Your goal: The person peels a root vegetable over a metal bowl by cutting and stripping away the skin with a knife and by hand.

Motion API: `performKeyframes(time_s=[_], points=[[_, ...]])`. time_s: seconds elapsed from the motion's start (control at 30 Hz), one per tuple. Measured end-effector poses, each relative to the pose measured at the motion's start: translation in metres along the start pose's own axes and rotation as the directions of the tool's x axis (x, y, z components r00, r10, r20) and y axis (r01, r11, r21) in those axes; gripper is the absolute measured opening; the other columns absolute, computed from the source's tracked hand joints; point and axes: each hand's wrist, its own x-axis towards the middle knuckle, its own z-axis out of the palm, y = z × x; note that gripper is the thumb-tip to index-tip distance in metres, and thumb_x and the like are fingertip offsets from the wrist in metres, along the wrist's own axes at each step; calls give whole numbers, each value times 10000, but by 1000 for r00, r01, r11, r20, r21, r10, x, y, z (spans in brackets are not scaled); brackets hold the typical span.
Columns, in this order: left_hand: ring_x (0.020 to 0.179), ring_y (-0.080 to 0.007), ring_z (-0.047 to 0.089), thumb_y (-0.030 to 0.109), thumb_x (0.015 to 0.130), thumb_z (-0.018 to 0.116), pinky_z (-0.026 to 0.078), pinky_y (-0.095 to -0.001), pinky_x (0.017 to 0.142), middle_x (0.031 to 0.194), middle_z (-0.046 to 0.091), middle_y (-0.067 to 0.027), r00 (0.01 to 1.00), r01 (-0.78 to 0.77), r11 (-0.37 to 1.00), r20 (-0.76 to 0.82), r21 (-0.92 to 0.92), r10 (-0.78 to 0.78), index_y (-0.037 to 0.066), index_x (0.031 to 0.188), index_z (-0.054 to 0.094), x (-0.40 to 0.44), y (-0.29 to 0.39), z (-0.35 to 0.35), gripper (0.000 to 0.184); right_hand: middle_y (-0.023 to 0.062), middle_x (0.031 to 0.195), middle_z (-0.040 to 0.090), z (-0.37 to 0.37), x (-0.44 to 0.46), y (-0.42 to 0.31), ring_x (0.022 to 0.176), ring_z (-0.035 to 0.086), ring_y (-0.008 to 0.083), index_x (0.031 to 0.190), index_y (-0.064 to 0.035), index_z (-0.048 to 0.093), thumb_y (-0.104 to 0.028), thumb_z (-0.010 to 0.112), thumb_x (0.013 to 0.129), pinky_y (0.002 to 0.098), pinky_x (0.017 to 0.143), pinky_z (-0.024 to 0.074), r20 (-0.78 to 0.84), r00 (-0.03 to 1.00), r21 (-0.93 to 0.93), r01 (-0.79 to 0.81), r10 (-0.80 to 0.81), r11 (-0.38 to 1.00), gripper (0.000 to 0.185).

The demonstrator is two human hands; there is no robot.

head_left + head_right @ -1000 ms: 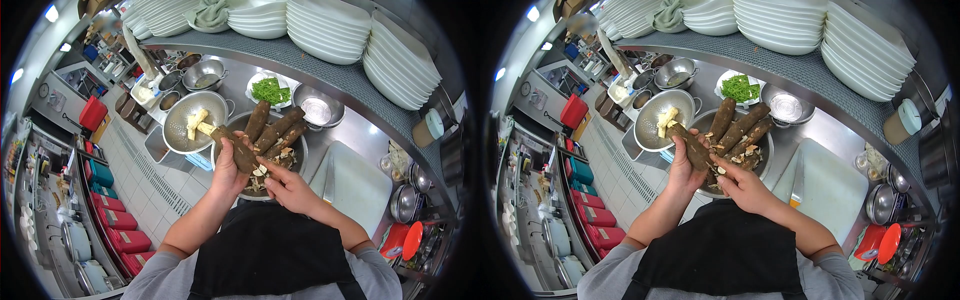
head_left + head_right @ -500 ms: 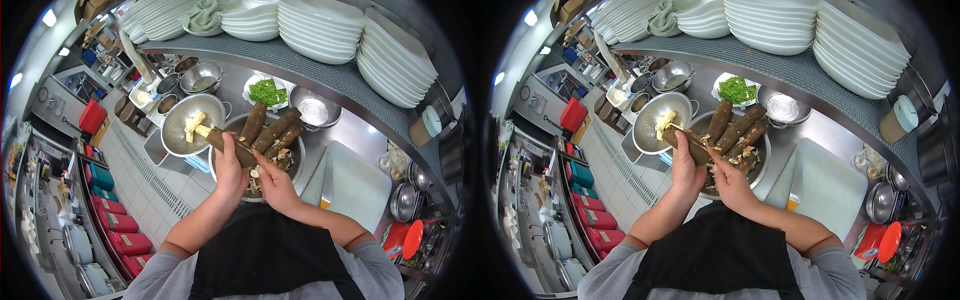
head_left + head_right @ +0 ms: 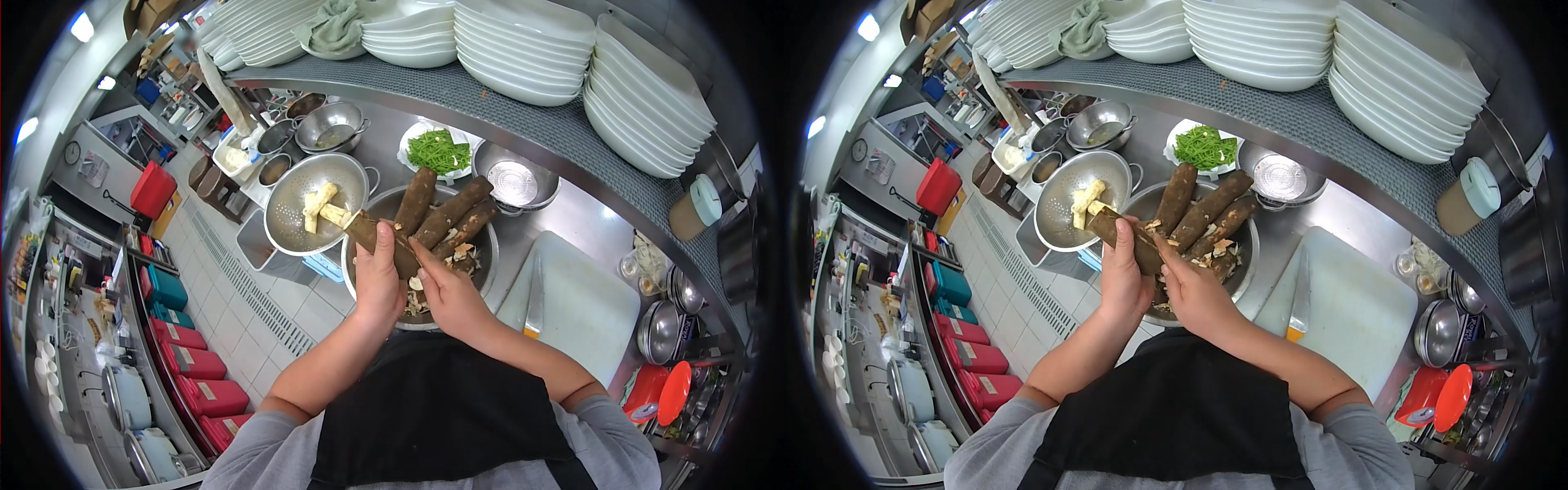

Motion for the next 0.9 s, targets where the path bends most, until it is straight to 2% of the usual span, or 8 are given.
performKeyframes(time_s=[0.07, 0.13, 0.17, 0.23, 0.27, 0.8, 0.87, 0.9], points=[[969, -162, 564, 496, 967, 611, 476, -350, 908, 1014, 551, -28, 1000, -5, 1000, -4, -1, 5, 107, 1113, 515, 2, 0, -2, 427, 213, 1388, 580, 1, 5, 10, 1287, 572, 299, 1504, -10, 397, -104, 452, 1049, 355, 1077, 416, -5, 1000, 8, -18, 18, 1000, 468], [987, -163, 565, 514, 967, 599, 474, -354, 908, 1032, 552, -27, 994, 59, 997, 98, -51, -54, 110, 1122, 516, 7, 0, -13, 441, 154, 1095, 695, -2, 12, 24, 944, 698, 217, 1515, -55, 411, -128, 435, 1065, 311, 858, 537, -6, 986, 99, 165, -165, 981, 457], [987, -163, 565, 514, 967, 599, 474, -354, 908, 1032, 552, -27, 994, 60, 997, 95, -50, -55, 110, 1122, 516, 7, -1, -18, 441, 154, 1095, 695, -8, 12, 29, 944, 698, 217, 1515, -55, 411, -128, 435, 1065, 311, 858, 537, -5, 987, 102, 163, -163, 981, 457], [991, -166, 570, 538, 960, 587, 474, -363, 911, 1027, 564, -26, 981, 148, 985, 141, -92, -134, 117, 1132, 523, 7, -1, -21, 459, 13, 690, 577, -30, 12, 5, 551, 536, 88, 1502, -101, 452, -161, 439, 1071, 261, 518, 467, 310, 916, 362, -363, 256, 859, 435], [991, -166, 570, 538, 960, 587, 474, -363, 911, 1027, 564, -26, 980, 151, 984, 146, -91, -137, 117, 1132, 523, 9, -2, -23, 459, -61, 614, 379, -33, 11, -10, 454, 339, 27, 1519, -140, 431, -184, 415, 1083, 208, 396, 321, 335, 880, 376, -453, 338, 808, 439], [1014, -209, 584, 583, 957, 548, 490, -410, 930, 1037, 579, -46, 926, 341, 930, 219, -135, -308, 113, 1160, 533, 8, -7, -38, 512, -55, 629, 357, -45, 8, 10, 427, 305, 33, 1553, -145, 354, -211, 394, 1089, 198, 365, 300, 553, 786, 548, -593, 276, 590, 471], [1019, -211, 586, 587, 961, 537, 491, -408, 935, 1037, 580, -49, 931, 348, 930, 157, -115, -329, 110, 1163, 532, 8, -8, -36, 518, 52, 785, 595, -42, 5, 15, 567, 575, 147, 1556, -128, 349, -217, 417, 1076, 279, 532, 507, 459, 822, 281, -494, 337, 823, 493], [1019, -194, 577, 561, 974, 538, 493, -388, 922, 1049, 562, -41, 935, 324, 940, 185, -104, -301, 102, 1174, 527, 7, -7, -36, 501, 52, 785, 595, -33, 2, 23, 567, 575, 147, 1556, -128, 349, -217, 417, 1076, 279, 532, 507, 458, 823, 282, -493, 336, 823, 493]])
